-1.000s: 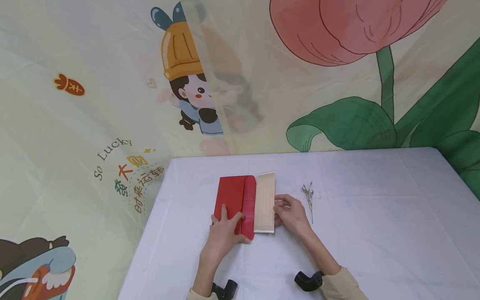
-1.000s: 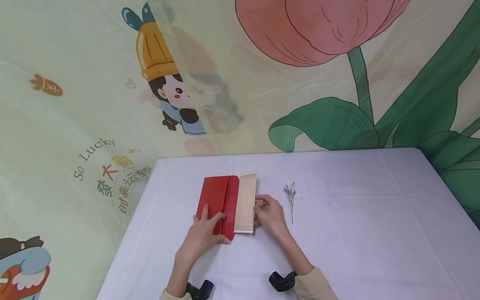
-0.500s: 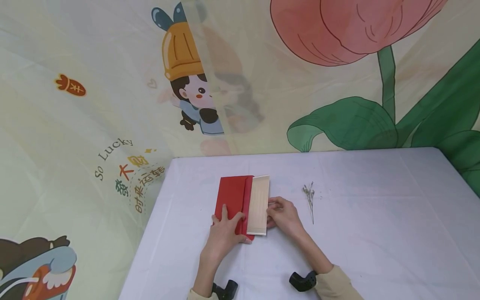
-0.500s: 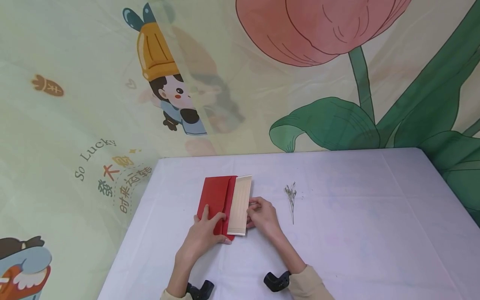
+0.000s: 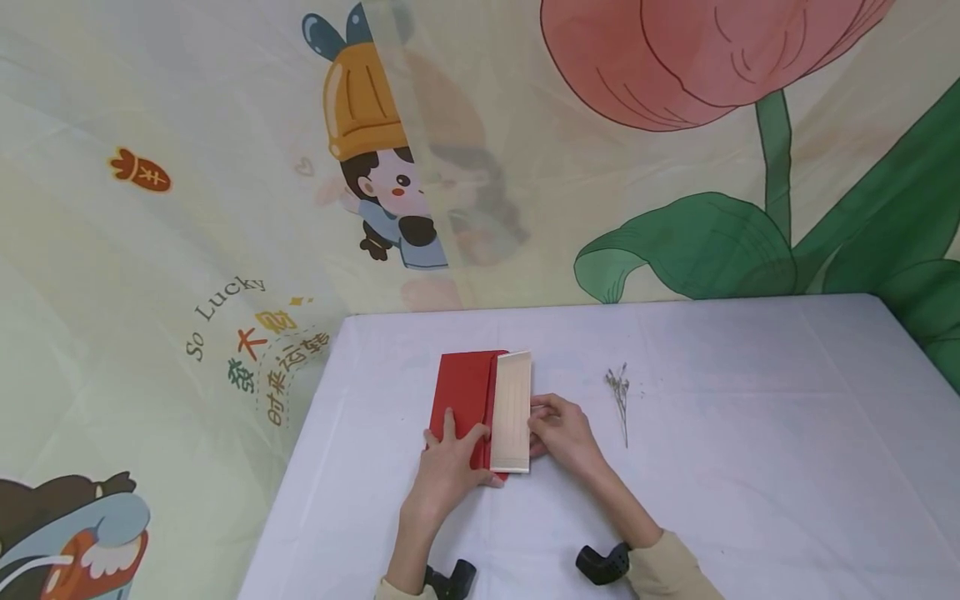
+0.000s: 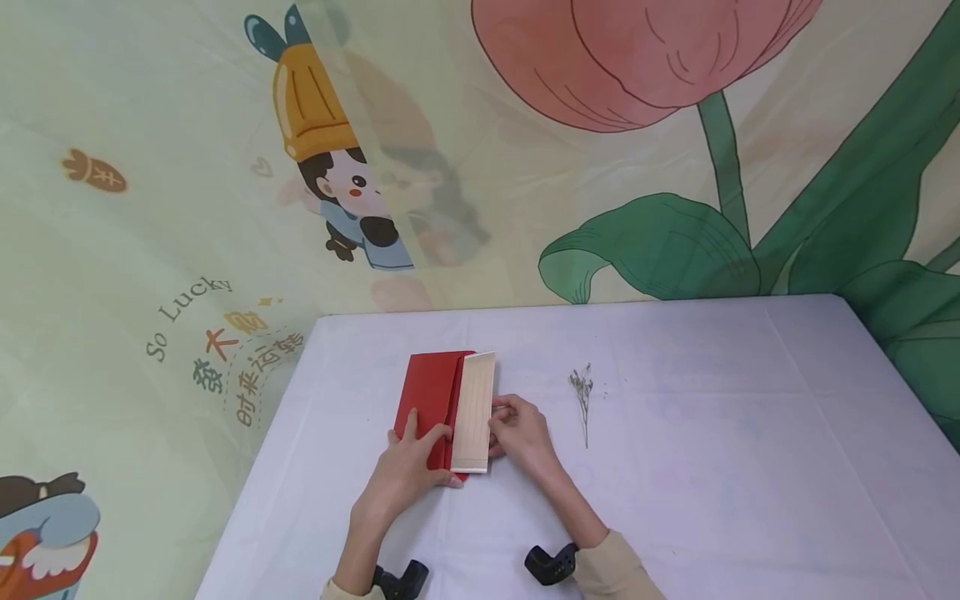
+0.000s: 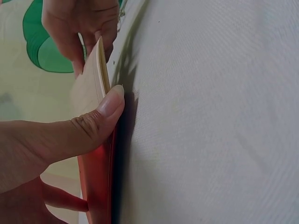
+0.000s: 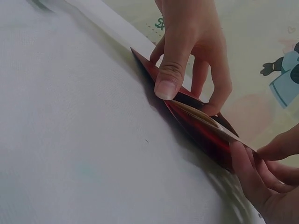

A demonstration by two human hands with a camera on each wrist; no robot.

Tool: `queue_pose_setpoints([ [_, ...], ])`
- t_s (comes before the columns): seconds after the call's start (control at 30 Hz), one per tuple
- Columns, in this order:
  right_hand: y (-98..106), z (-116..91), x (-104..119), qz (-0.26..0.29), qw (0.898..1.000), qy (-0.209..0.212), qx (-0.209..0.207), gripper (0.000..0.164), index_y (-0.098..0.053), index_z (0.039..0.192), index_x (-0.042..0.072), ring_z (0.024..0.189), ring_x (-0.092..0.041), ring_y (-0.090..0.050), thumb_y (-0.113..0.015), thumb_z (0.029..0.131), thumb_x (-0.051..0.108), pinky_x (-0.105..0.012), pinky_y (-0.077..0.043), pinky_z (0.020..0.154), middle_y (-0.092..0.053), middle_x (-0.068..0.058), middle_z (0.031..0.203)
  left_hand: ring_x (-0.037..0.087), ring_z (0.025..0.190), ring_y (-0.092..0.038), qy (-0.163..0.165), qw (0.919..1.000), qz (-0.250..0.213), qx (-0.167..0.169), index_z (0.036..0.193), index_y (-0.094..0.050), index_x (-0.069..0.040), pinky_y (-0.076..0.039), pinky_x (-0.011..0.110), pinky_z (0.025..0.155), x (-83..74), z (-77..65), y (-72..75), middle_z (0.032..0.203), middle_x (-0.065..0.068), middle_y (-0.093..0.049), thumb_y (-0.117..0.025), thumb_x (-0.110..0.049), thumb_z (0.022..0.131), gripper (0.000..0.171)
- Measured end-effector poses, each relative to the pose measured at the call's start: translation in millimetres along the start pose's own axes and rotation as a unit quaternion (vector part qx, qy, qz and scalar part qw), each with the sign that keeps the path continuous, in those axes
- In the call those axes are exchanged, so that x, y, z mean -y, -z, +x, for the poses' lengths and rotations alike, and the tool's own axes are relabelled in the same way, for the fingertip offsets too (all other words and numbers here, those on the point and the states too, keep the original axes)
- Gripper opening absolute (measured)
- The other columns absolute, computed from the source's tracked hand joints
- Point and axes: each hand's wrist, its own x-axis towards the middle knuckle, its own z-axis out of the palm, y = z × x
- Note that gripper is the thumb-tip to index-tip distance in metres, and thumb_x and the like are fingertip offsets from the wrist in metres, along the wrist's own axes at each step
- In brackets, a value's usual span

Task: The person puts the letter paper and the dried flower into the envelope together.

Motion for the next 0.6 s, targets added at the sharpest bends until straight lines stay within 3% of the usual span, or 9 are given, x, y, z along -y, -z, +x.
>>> queue_pose_setpoints([
  [0.6, -18, 7, -3, 0.001, 1.0, -0.007, 0.023, 0.033, -0.06, 0.124, -0.012, 0.063, -0.021, -0.07, -0.057, 0.092, -0.008, -0.042, -0.063, 0.058, -0.071, -0.019, 0.091, 0.063, 0.132, -0.04, 0.005, 1.0, -0.004, 0.007, 0.132, -0.065, -0.019, -0.055, 0.067, 0.09, 1.6, 2.0, 1.2, 0.156, 0.034, -0.037, -0.095, -0.034, 0.07, 0.071],
])
